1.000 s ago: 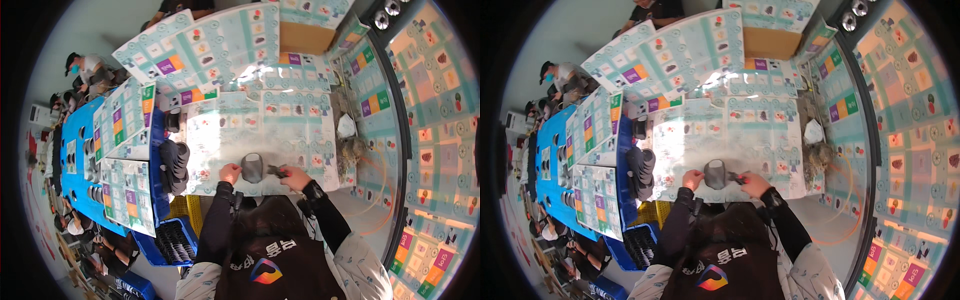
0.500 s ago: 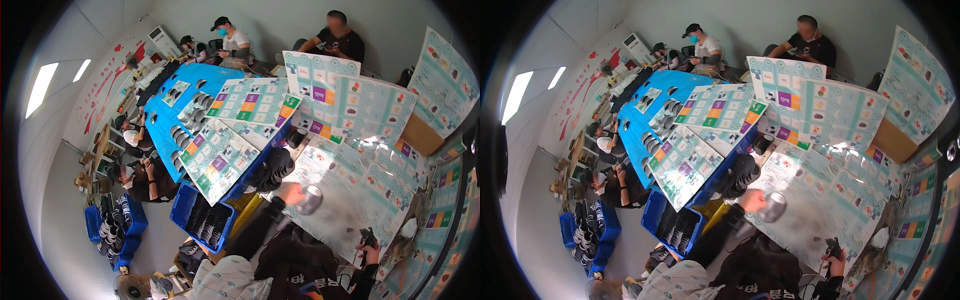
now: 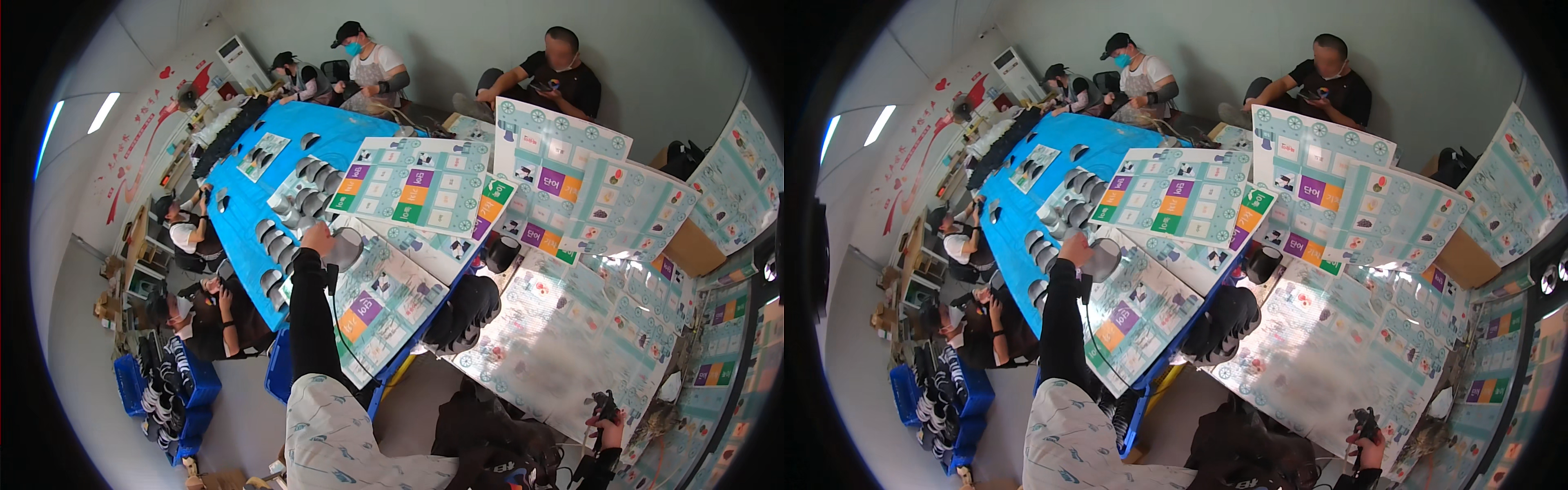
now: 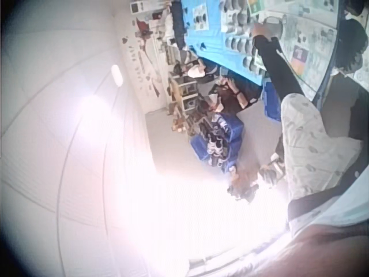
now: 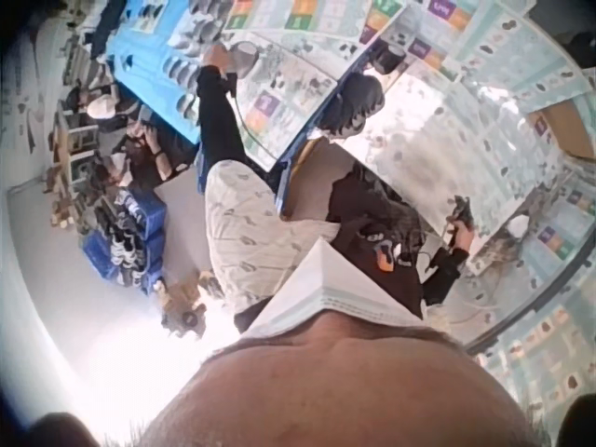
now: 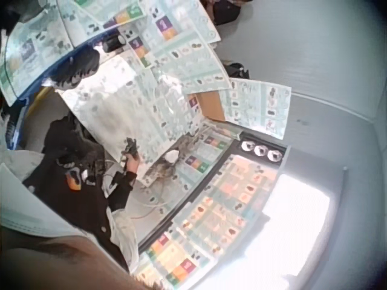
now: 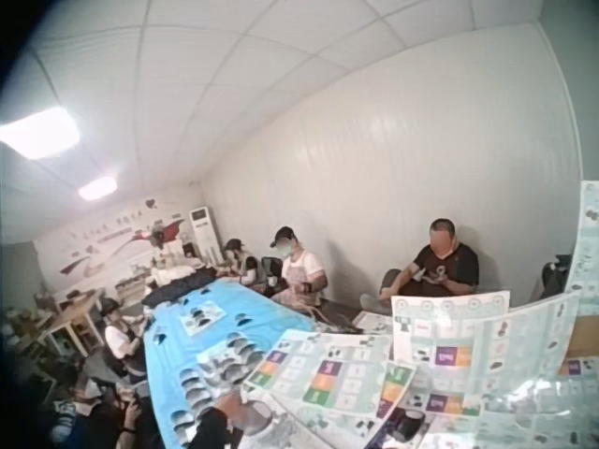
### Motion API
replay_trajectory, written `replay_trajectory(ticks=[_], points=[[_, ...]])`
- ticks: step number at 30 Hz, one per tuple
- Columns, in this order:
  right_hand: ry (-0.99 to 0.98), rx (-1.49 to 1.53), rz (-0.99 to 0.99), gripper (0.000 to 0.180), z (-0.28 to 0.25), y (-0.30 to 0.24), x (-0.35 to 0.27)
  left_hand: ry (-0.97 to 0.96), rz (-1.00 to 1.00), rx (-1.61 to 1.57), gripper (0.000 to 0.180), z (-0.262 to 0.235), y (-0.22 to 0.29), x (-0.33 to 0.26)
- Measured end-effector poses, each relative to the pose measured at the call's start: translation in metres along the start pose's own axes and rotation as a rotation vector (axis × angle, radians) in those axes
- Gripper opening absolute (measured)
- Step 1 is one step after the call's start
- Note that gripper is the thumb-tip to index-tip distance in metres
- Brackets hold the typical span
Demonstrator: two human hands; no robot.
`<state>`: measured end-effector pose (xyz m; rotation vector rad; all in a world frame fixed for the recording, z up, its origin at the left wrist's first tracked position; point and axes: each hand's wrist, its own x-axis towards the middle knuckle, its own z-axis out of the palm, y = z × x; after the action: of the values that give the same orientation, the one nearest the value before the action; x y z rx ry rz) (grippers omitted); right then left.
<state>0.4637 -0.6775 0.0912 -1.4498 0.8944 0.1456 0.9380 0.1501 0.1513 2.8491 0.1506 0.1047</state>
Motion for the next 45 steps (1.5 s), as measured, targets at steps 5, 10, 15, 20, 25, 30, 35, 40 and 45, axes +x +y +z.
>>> replay_trajectory(ticks=[5,10,15,20,25,30,35,40,45], points=[[-0.014,-0.006,0.001,0.041,0.030,-0.004,-0.014,0.014,-0.042,0.074,0.016,0.017,-0.029,0.050],[0.029,-0.043,0.020,0.038,0.042,-0.009,-0.024,0.020,-0.032,0.088,0.020,0.036,-0.041,0.082],[0.072,-0.044,0.007,0.039,0.063,-0.034,-0.041,0.060,-0.023,0.069,0.022,0.058,-0.071,0.096],[0.115,-0.174,-0.031,0.032,0.069,-0.045,-0.048,0.214,-0.119,0.090,0.029,0.052,-0.021,0.086],[0.167,-0.105,0.053,0.031,0.057,-0.035,-0.045,0.143,0.389,-0.383,0.023,0.077,0.157,-0.063],[0.147,-0.059,-0.017,0.021,0.051,-0.028,-0.053,-0.342,0.412,-0.521,0.051,0.153,0.310,-0.198],[0.172,-0.064,-0.047,0.020,0.039,-0.015,-0.073,-0.050,0.344,-0.156,0.060,0.245,0.392,-0.147],[0.235,-0.056,-0.095,0.029,0.023,-0.001,-0.097,-0.234,0.144,-0.072,0.056,0.328,0.415,-0.029],[0.307,0.016,-0.081,0.030,0.015,0.015,-0.126,-0.316,0.056,-0.048,0.064,0.372,0.414,0.001]])
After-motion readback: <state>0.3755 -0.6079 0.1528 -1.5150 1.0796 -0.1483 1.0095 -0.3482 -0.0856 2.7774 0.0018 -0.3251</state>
